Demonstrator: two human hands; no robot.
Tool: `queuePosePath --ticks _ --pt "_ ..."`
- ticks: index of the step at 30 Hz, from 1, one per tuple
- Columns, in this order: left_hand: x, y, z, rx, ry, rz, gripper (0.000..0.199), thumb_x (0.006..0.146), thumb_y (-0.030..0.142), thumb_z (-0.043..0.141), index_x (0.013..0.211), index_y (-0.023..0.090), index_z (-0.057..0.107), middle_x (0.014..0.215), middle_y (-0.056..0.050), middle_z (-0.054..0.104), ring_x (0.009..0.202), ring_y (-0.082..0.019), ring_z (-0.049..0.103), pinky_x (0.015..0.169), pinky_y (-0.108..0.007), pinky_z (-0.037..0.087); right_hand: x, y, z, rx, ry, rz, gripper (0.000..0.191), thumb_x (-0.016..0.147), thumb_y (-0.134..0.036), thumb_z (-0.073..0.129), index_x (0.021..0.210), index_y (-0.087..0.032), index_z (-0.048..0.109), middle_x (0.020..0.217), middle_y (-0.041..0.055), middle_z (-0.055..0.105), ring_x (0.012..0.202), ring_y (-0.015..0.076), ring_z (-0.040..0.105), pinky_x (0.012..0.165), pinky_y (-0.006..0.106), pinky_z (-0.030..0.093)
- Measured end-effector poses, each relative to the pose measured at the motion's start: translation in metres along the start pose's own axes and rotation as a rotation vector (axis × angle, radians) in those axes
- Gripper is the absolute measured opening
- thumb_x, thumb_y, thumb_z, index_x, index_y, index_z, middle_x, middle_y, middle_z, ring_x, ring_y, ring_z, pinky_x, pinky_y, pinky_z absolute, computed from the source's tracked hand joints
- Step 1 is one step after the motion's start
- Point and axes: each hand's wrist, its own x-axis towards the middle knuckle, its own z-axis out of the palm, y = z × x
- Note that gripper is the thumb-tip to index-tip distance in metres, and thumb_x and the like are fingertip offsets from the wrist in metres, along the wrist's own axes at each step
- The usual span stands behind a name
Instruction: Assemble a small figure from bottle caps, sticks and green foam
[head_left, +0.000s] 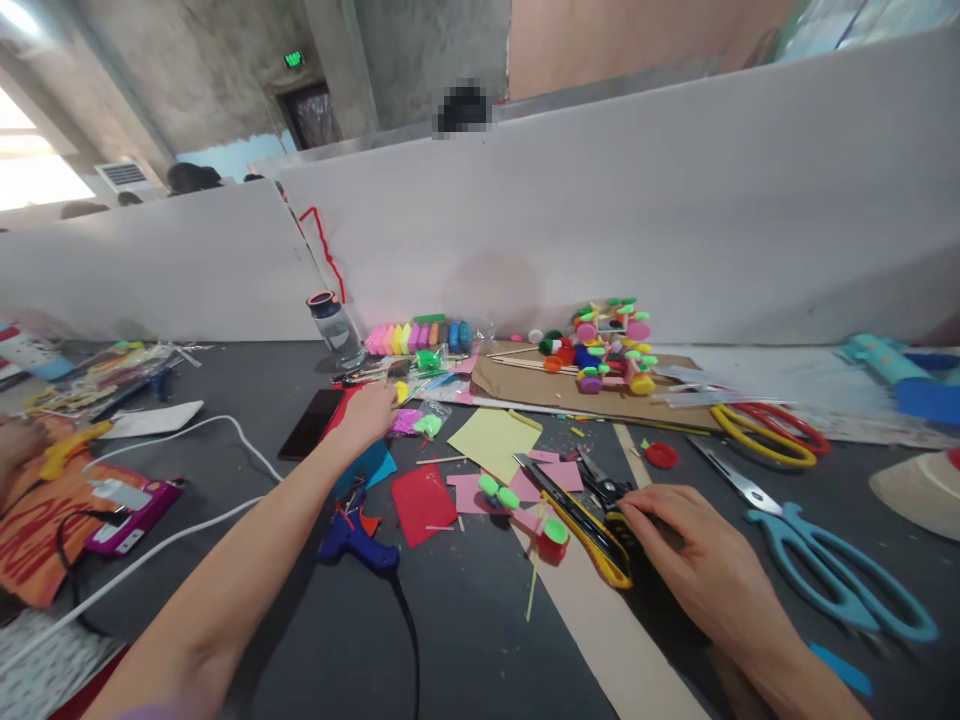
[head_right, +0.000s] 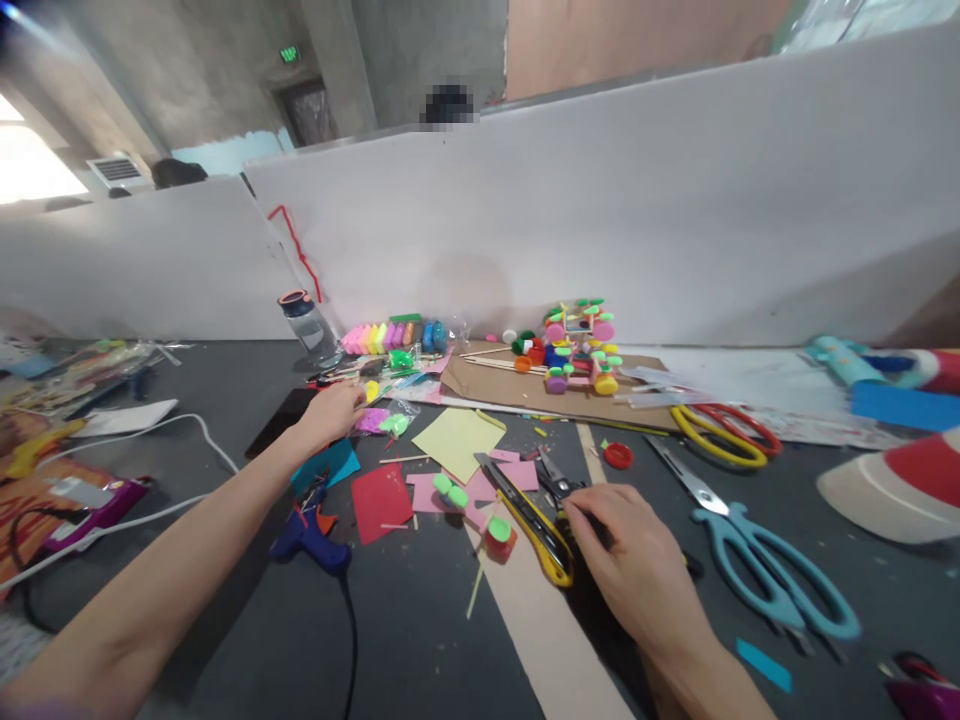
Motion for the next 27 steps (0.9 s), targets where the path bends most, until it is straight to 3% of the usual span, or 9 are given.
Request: queuePosePath --ticks 7,17,27 --pt "0.006 -0.024 -0.002 -0.025 0.098 -0.150 0.034 0.095 0.035 0.060 0.125 0.018 0.059 0.127 -0.011 0.062 0.107 -0.024 0.064 0.090 -0.046 0.056 -0.001 0.004 0.002 -0.003 0.001 -0.008 0.024 0.092 -0.039 0.053 0.086 -0.024 0.070 0.089 0.0054 0.071 0.085 0.0229 0.066 0.075 0.035 0.052" --pt "0.041 0.000 0.007 -0.145 0.056 -0.175 0.036 0.094 0.035 0.061 0.125 0.017 0.058 0.126 -0.010 0.062 0.107 -0.024 0.064 0.089 -0.046 0.056 0.002 0.005 0.003 -0.007 0.021 0.000 0.028 0.092 -0.042 0.051 0.083 -0.024 0.070 0.086 0.0067 0.072 0.082 0.0238 0.067 0.072 0.035 0.053" --pt "0.019 -0.003 -0.016 -0.296 0.119 -0.154 0.036 0.094 0.034 0.061 0.125 0.017 0.058 0.126 -0.010 0.062 0.106 -0.024 0.064 0.088 -0.046 0.056 0.002 0.001 0.000 0.050 0.015 0.026 0.027 0.092 -0.042 0.053 0.082 -0.023 0.070 0.086 0.0070 0.071 0.083 0.0240 0.066 0.073 0.035 0.052"
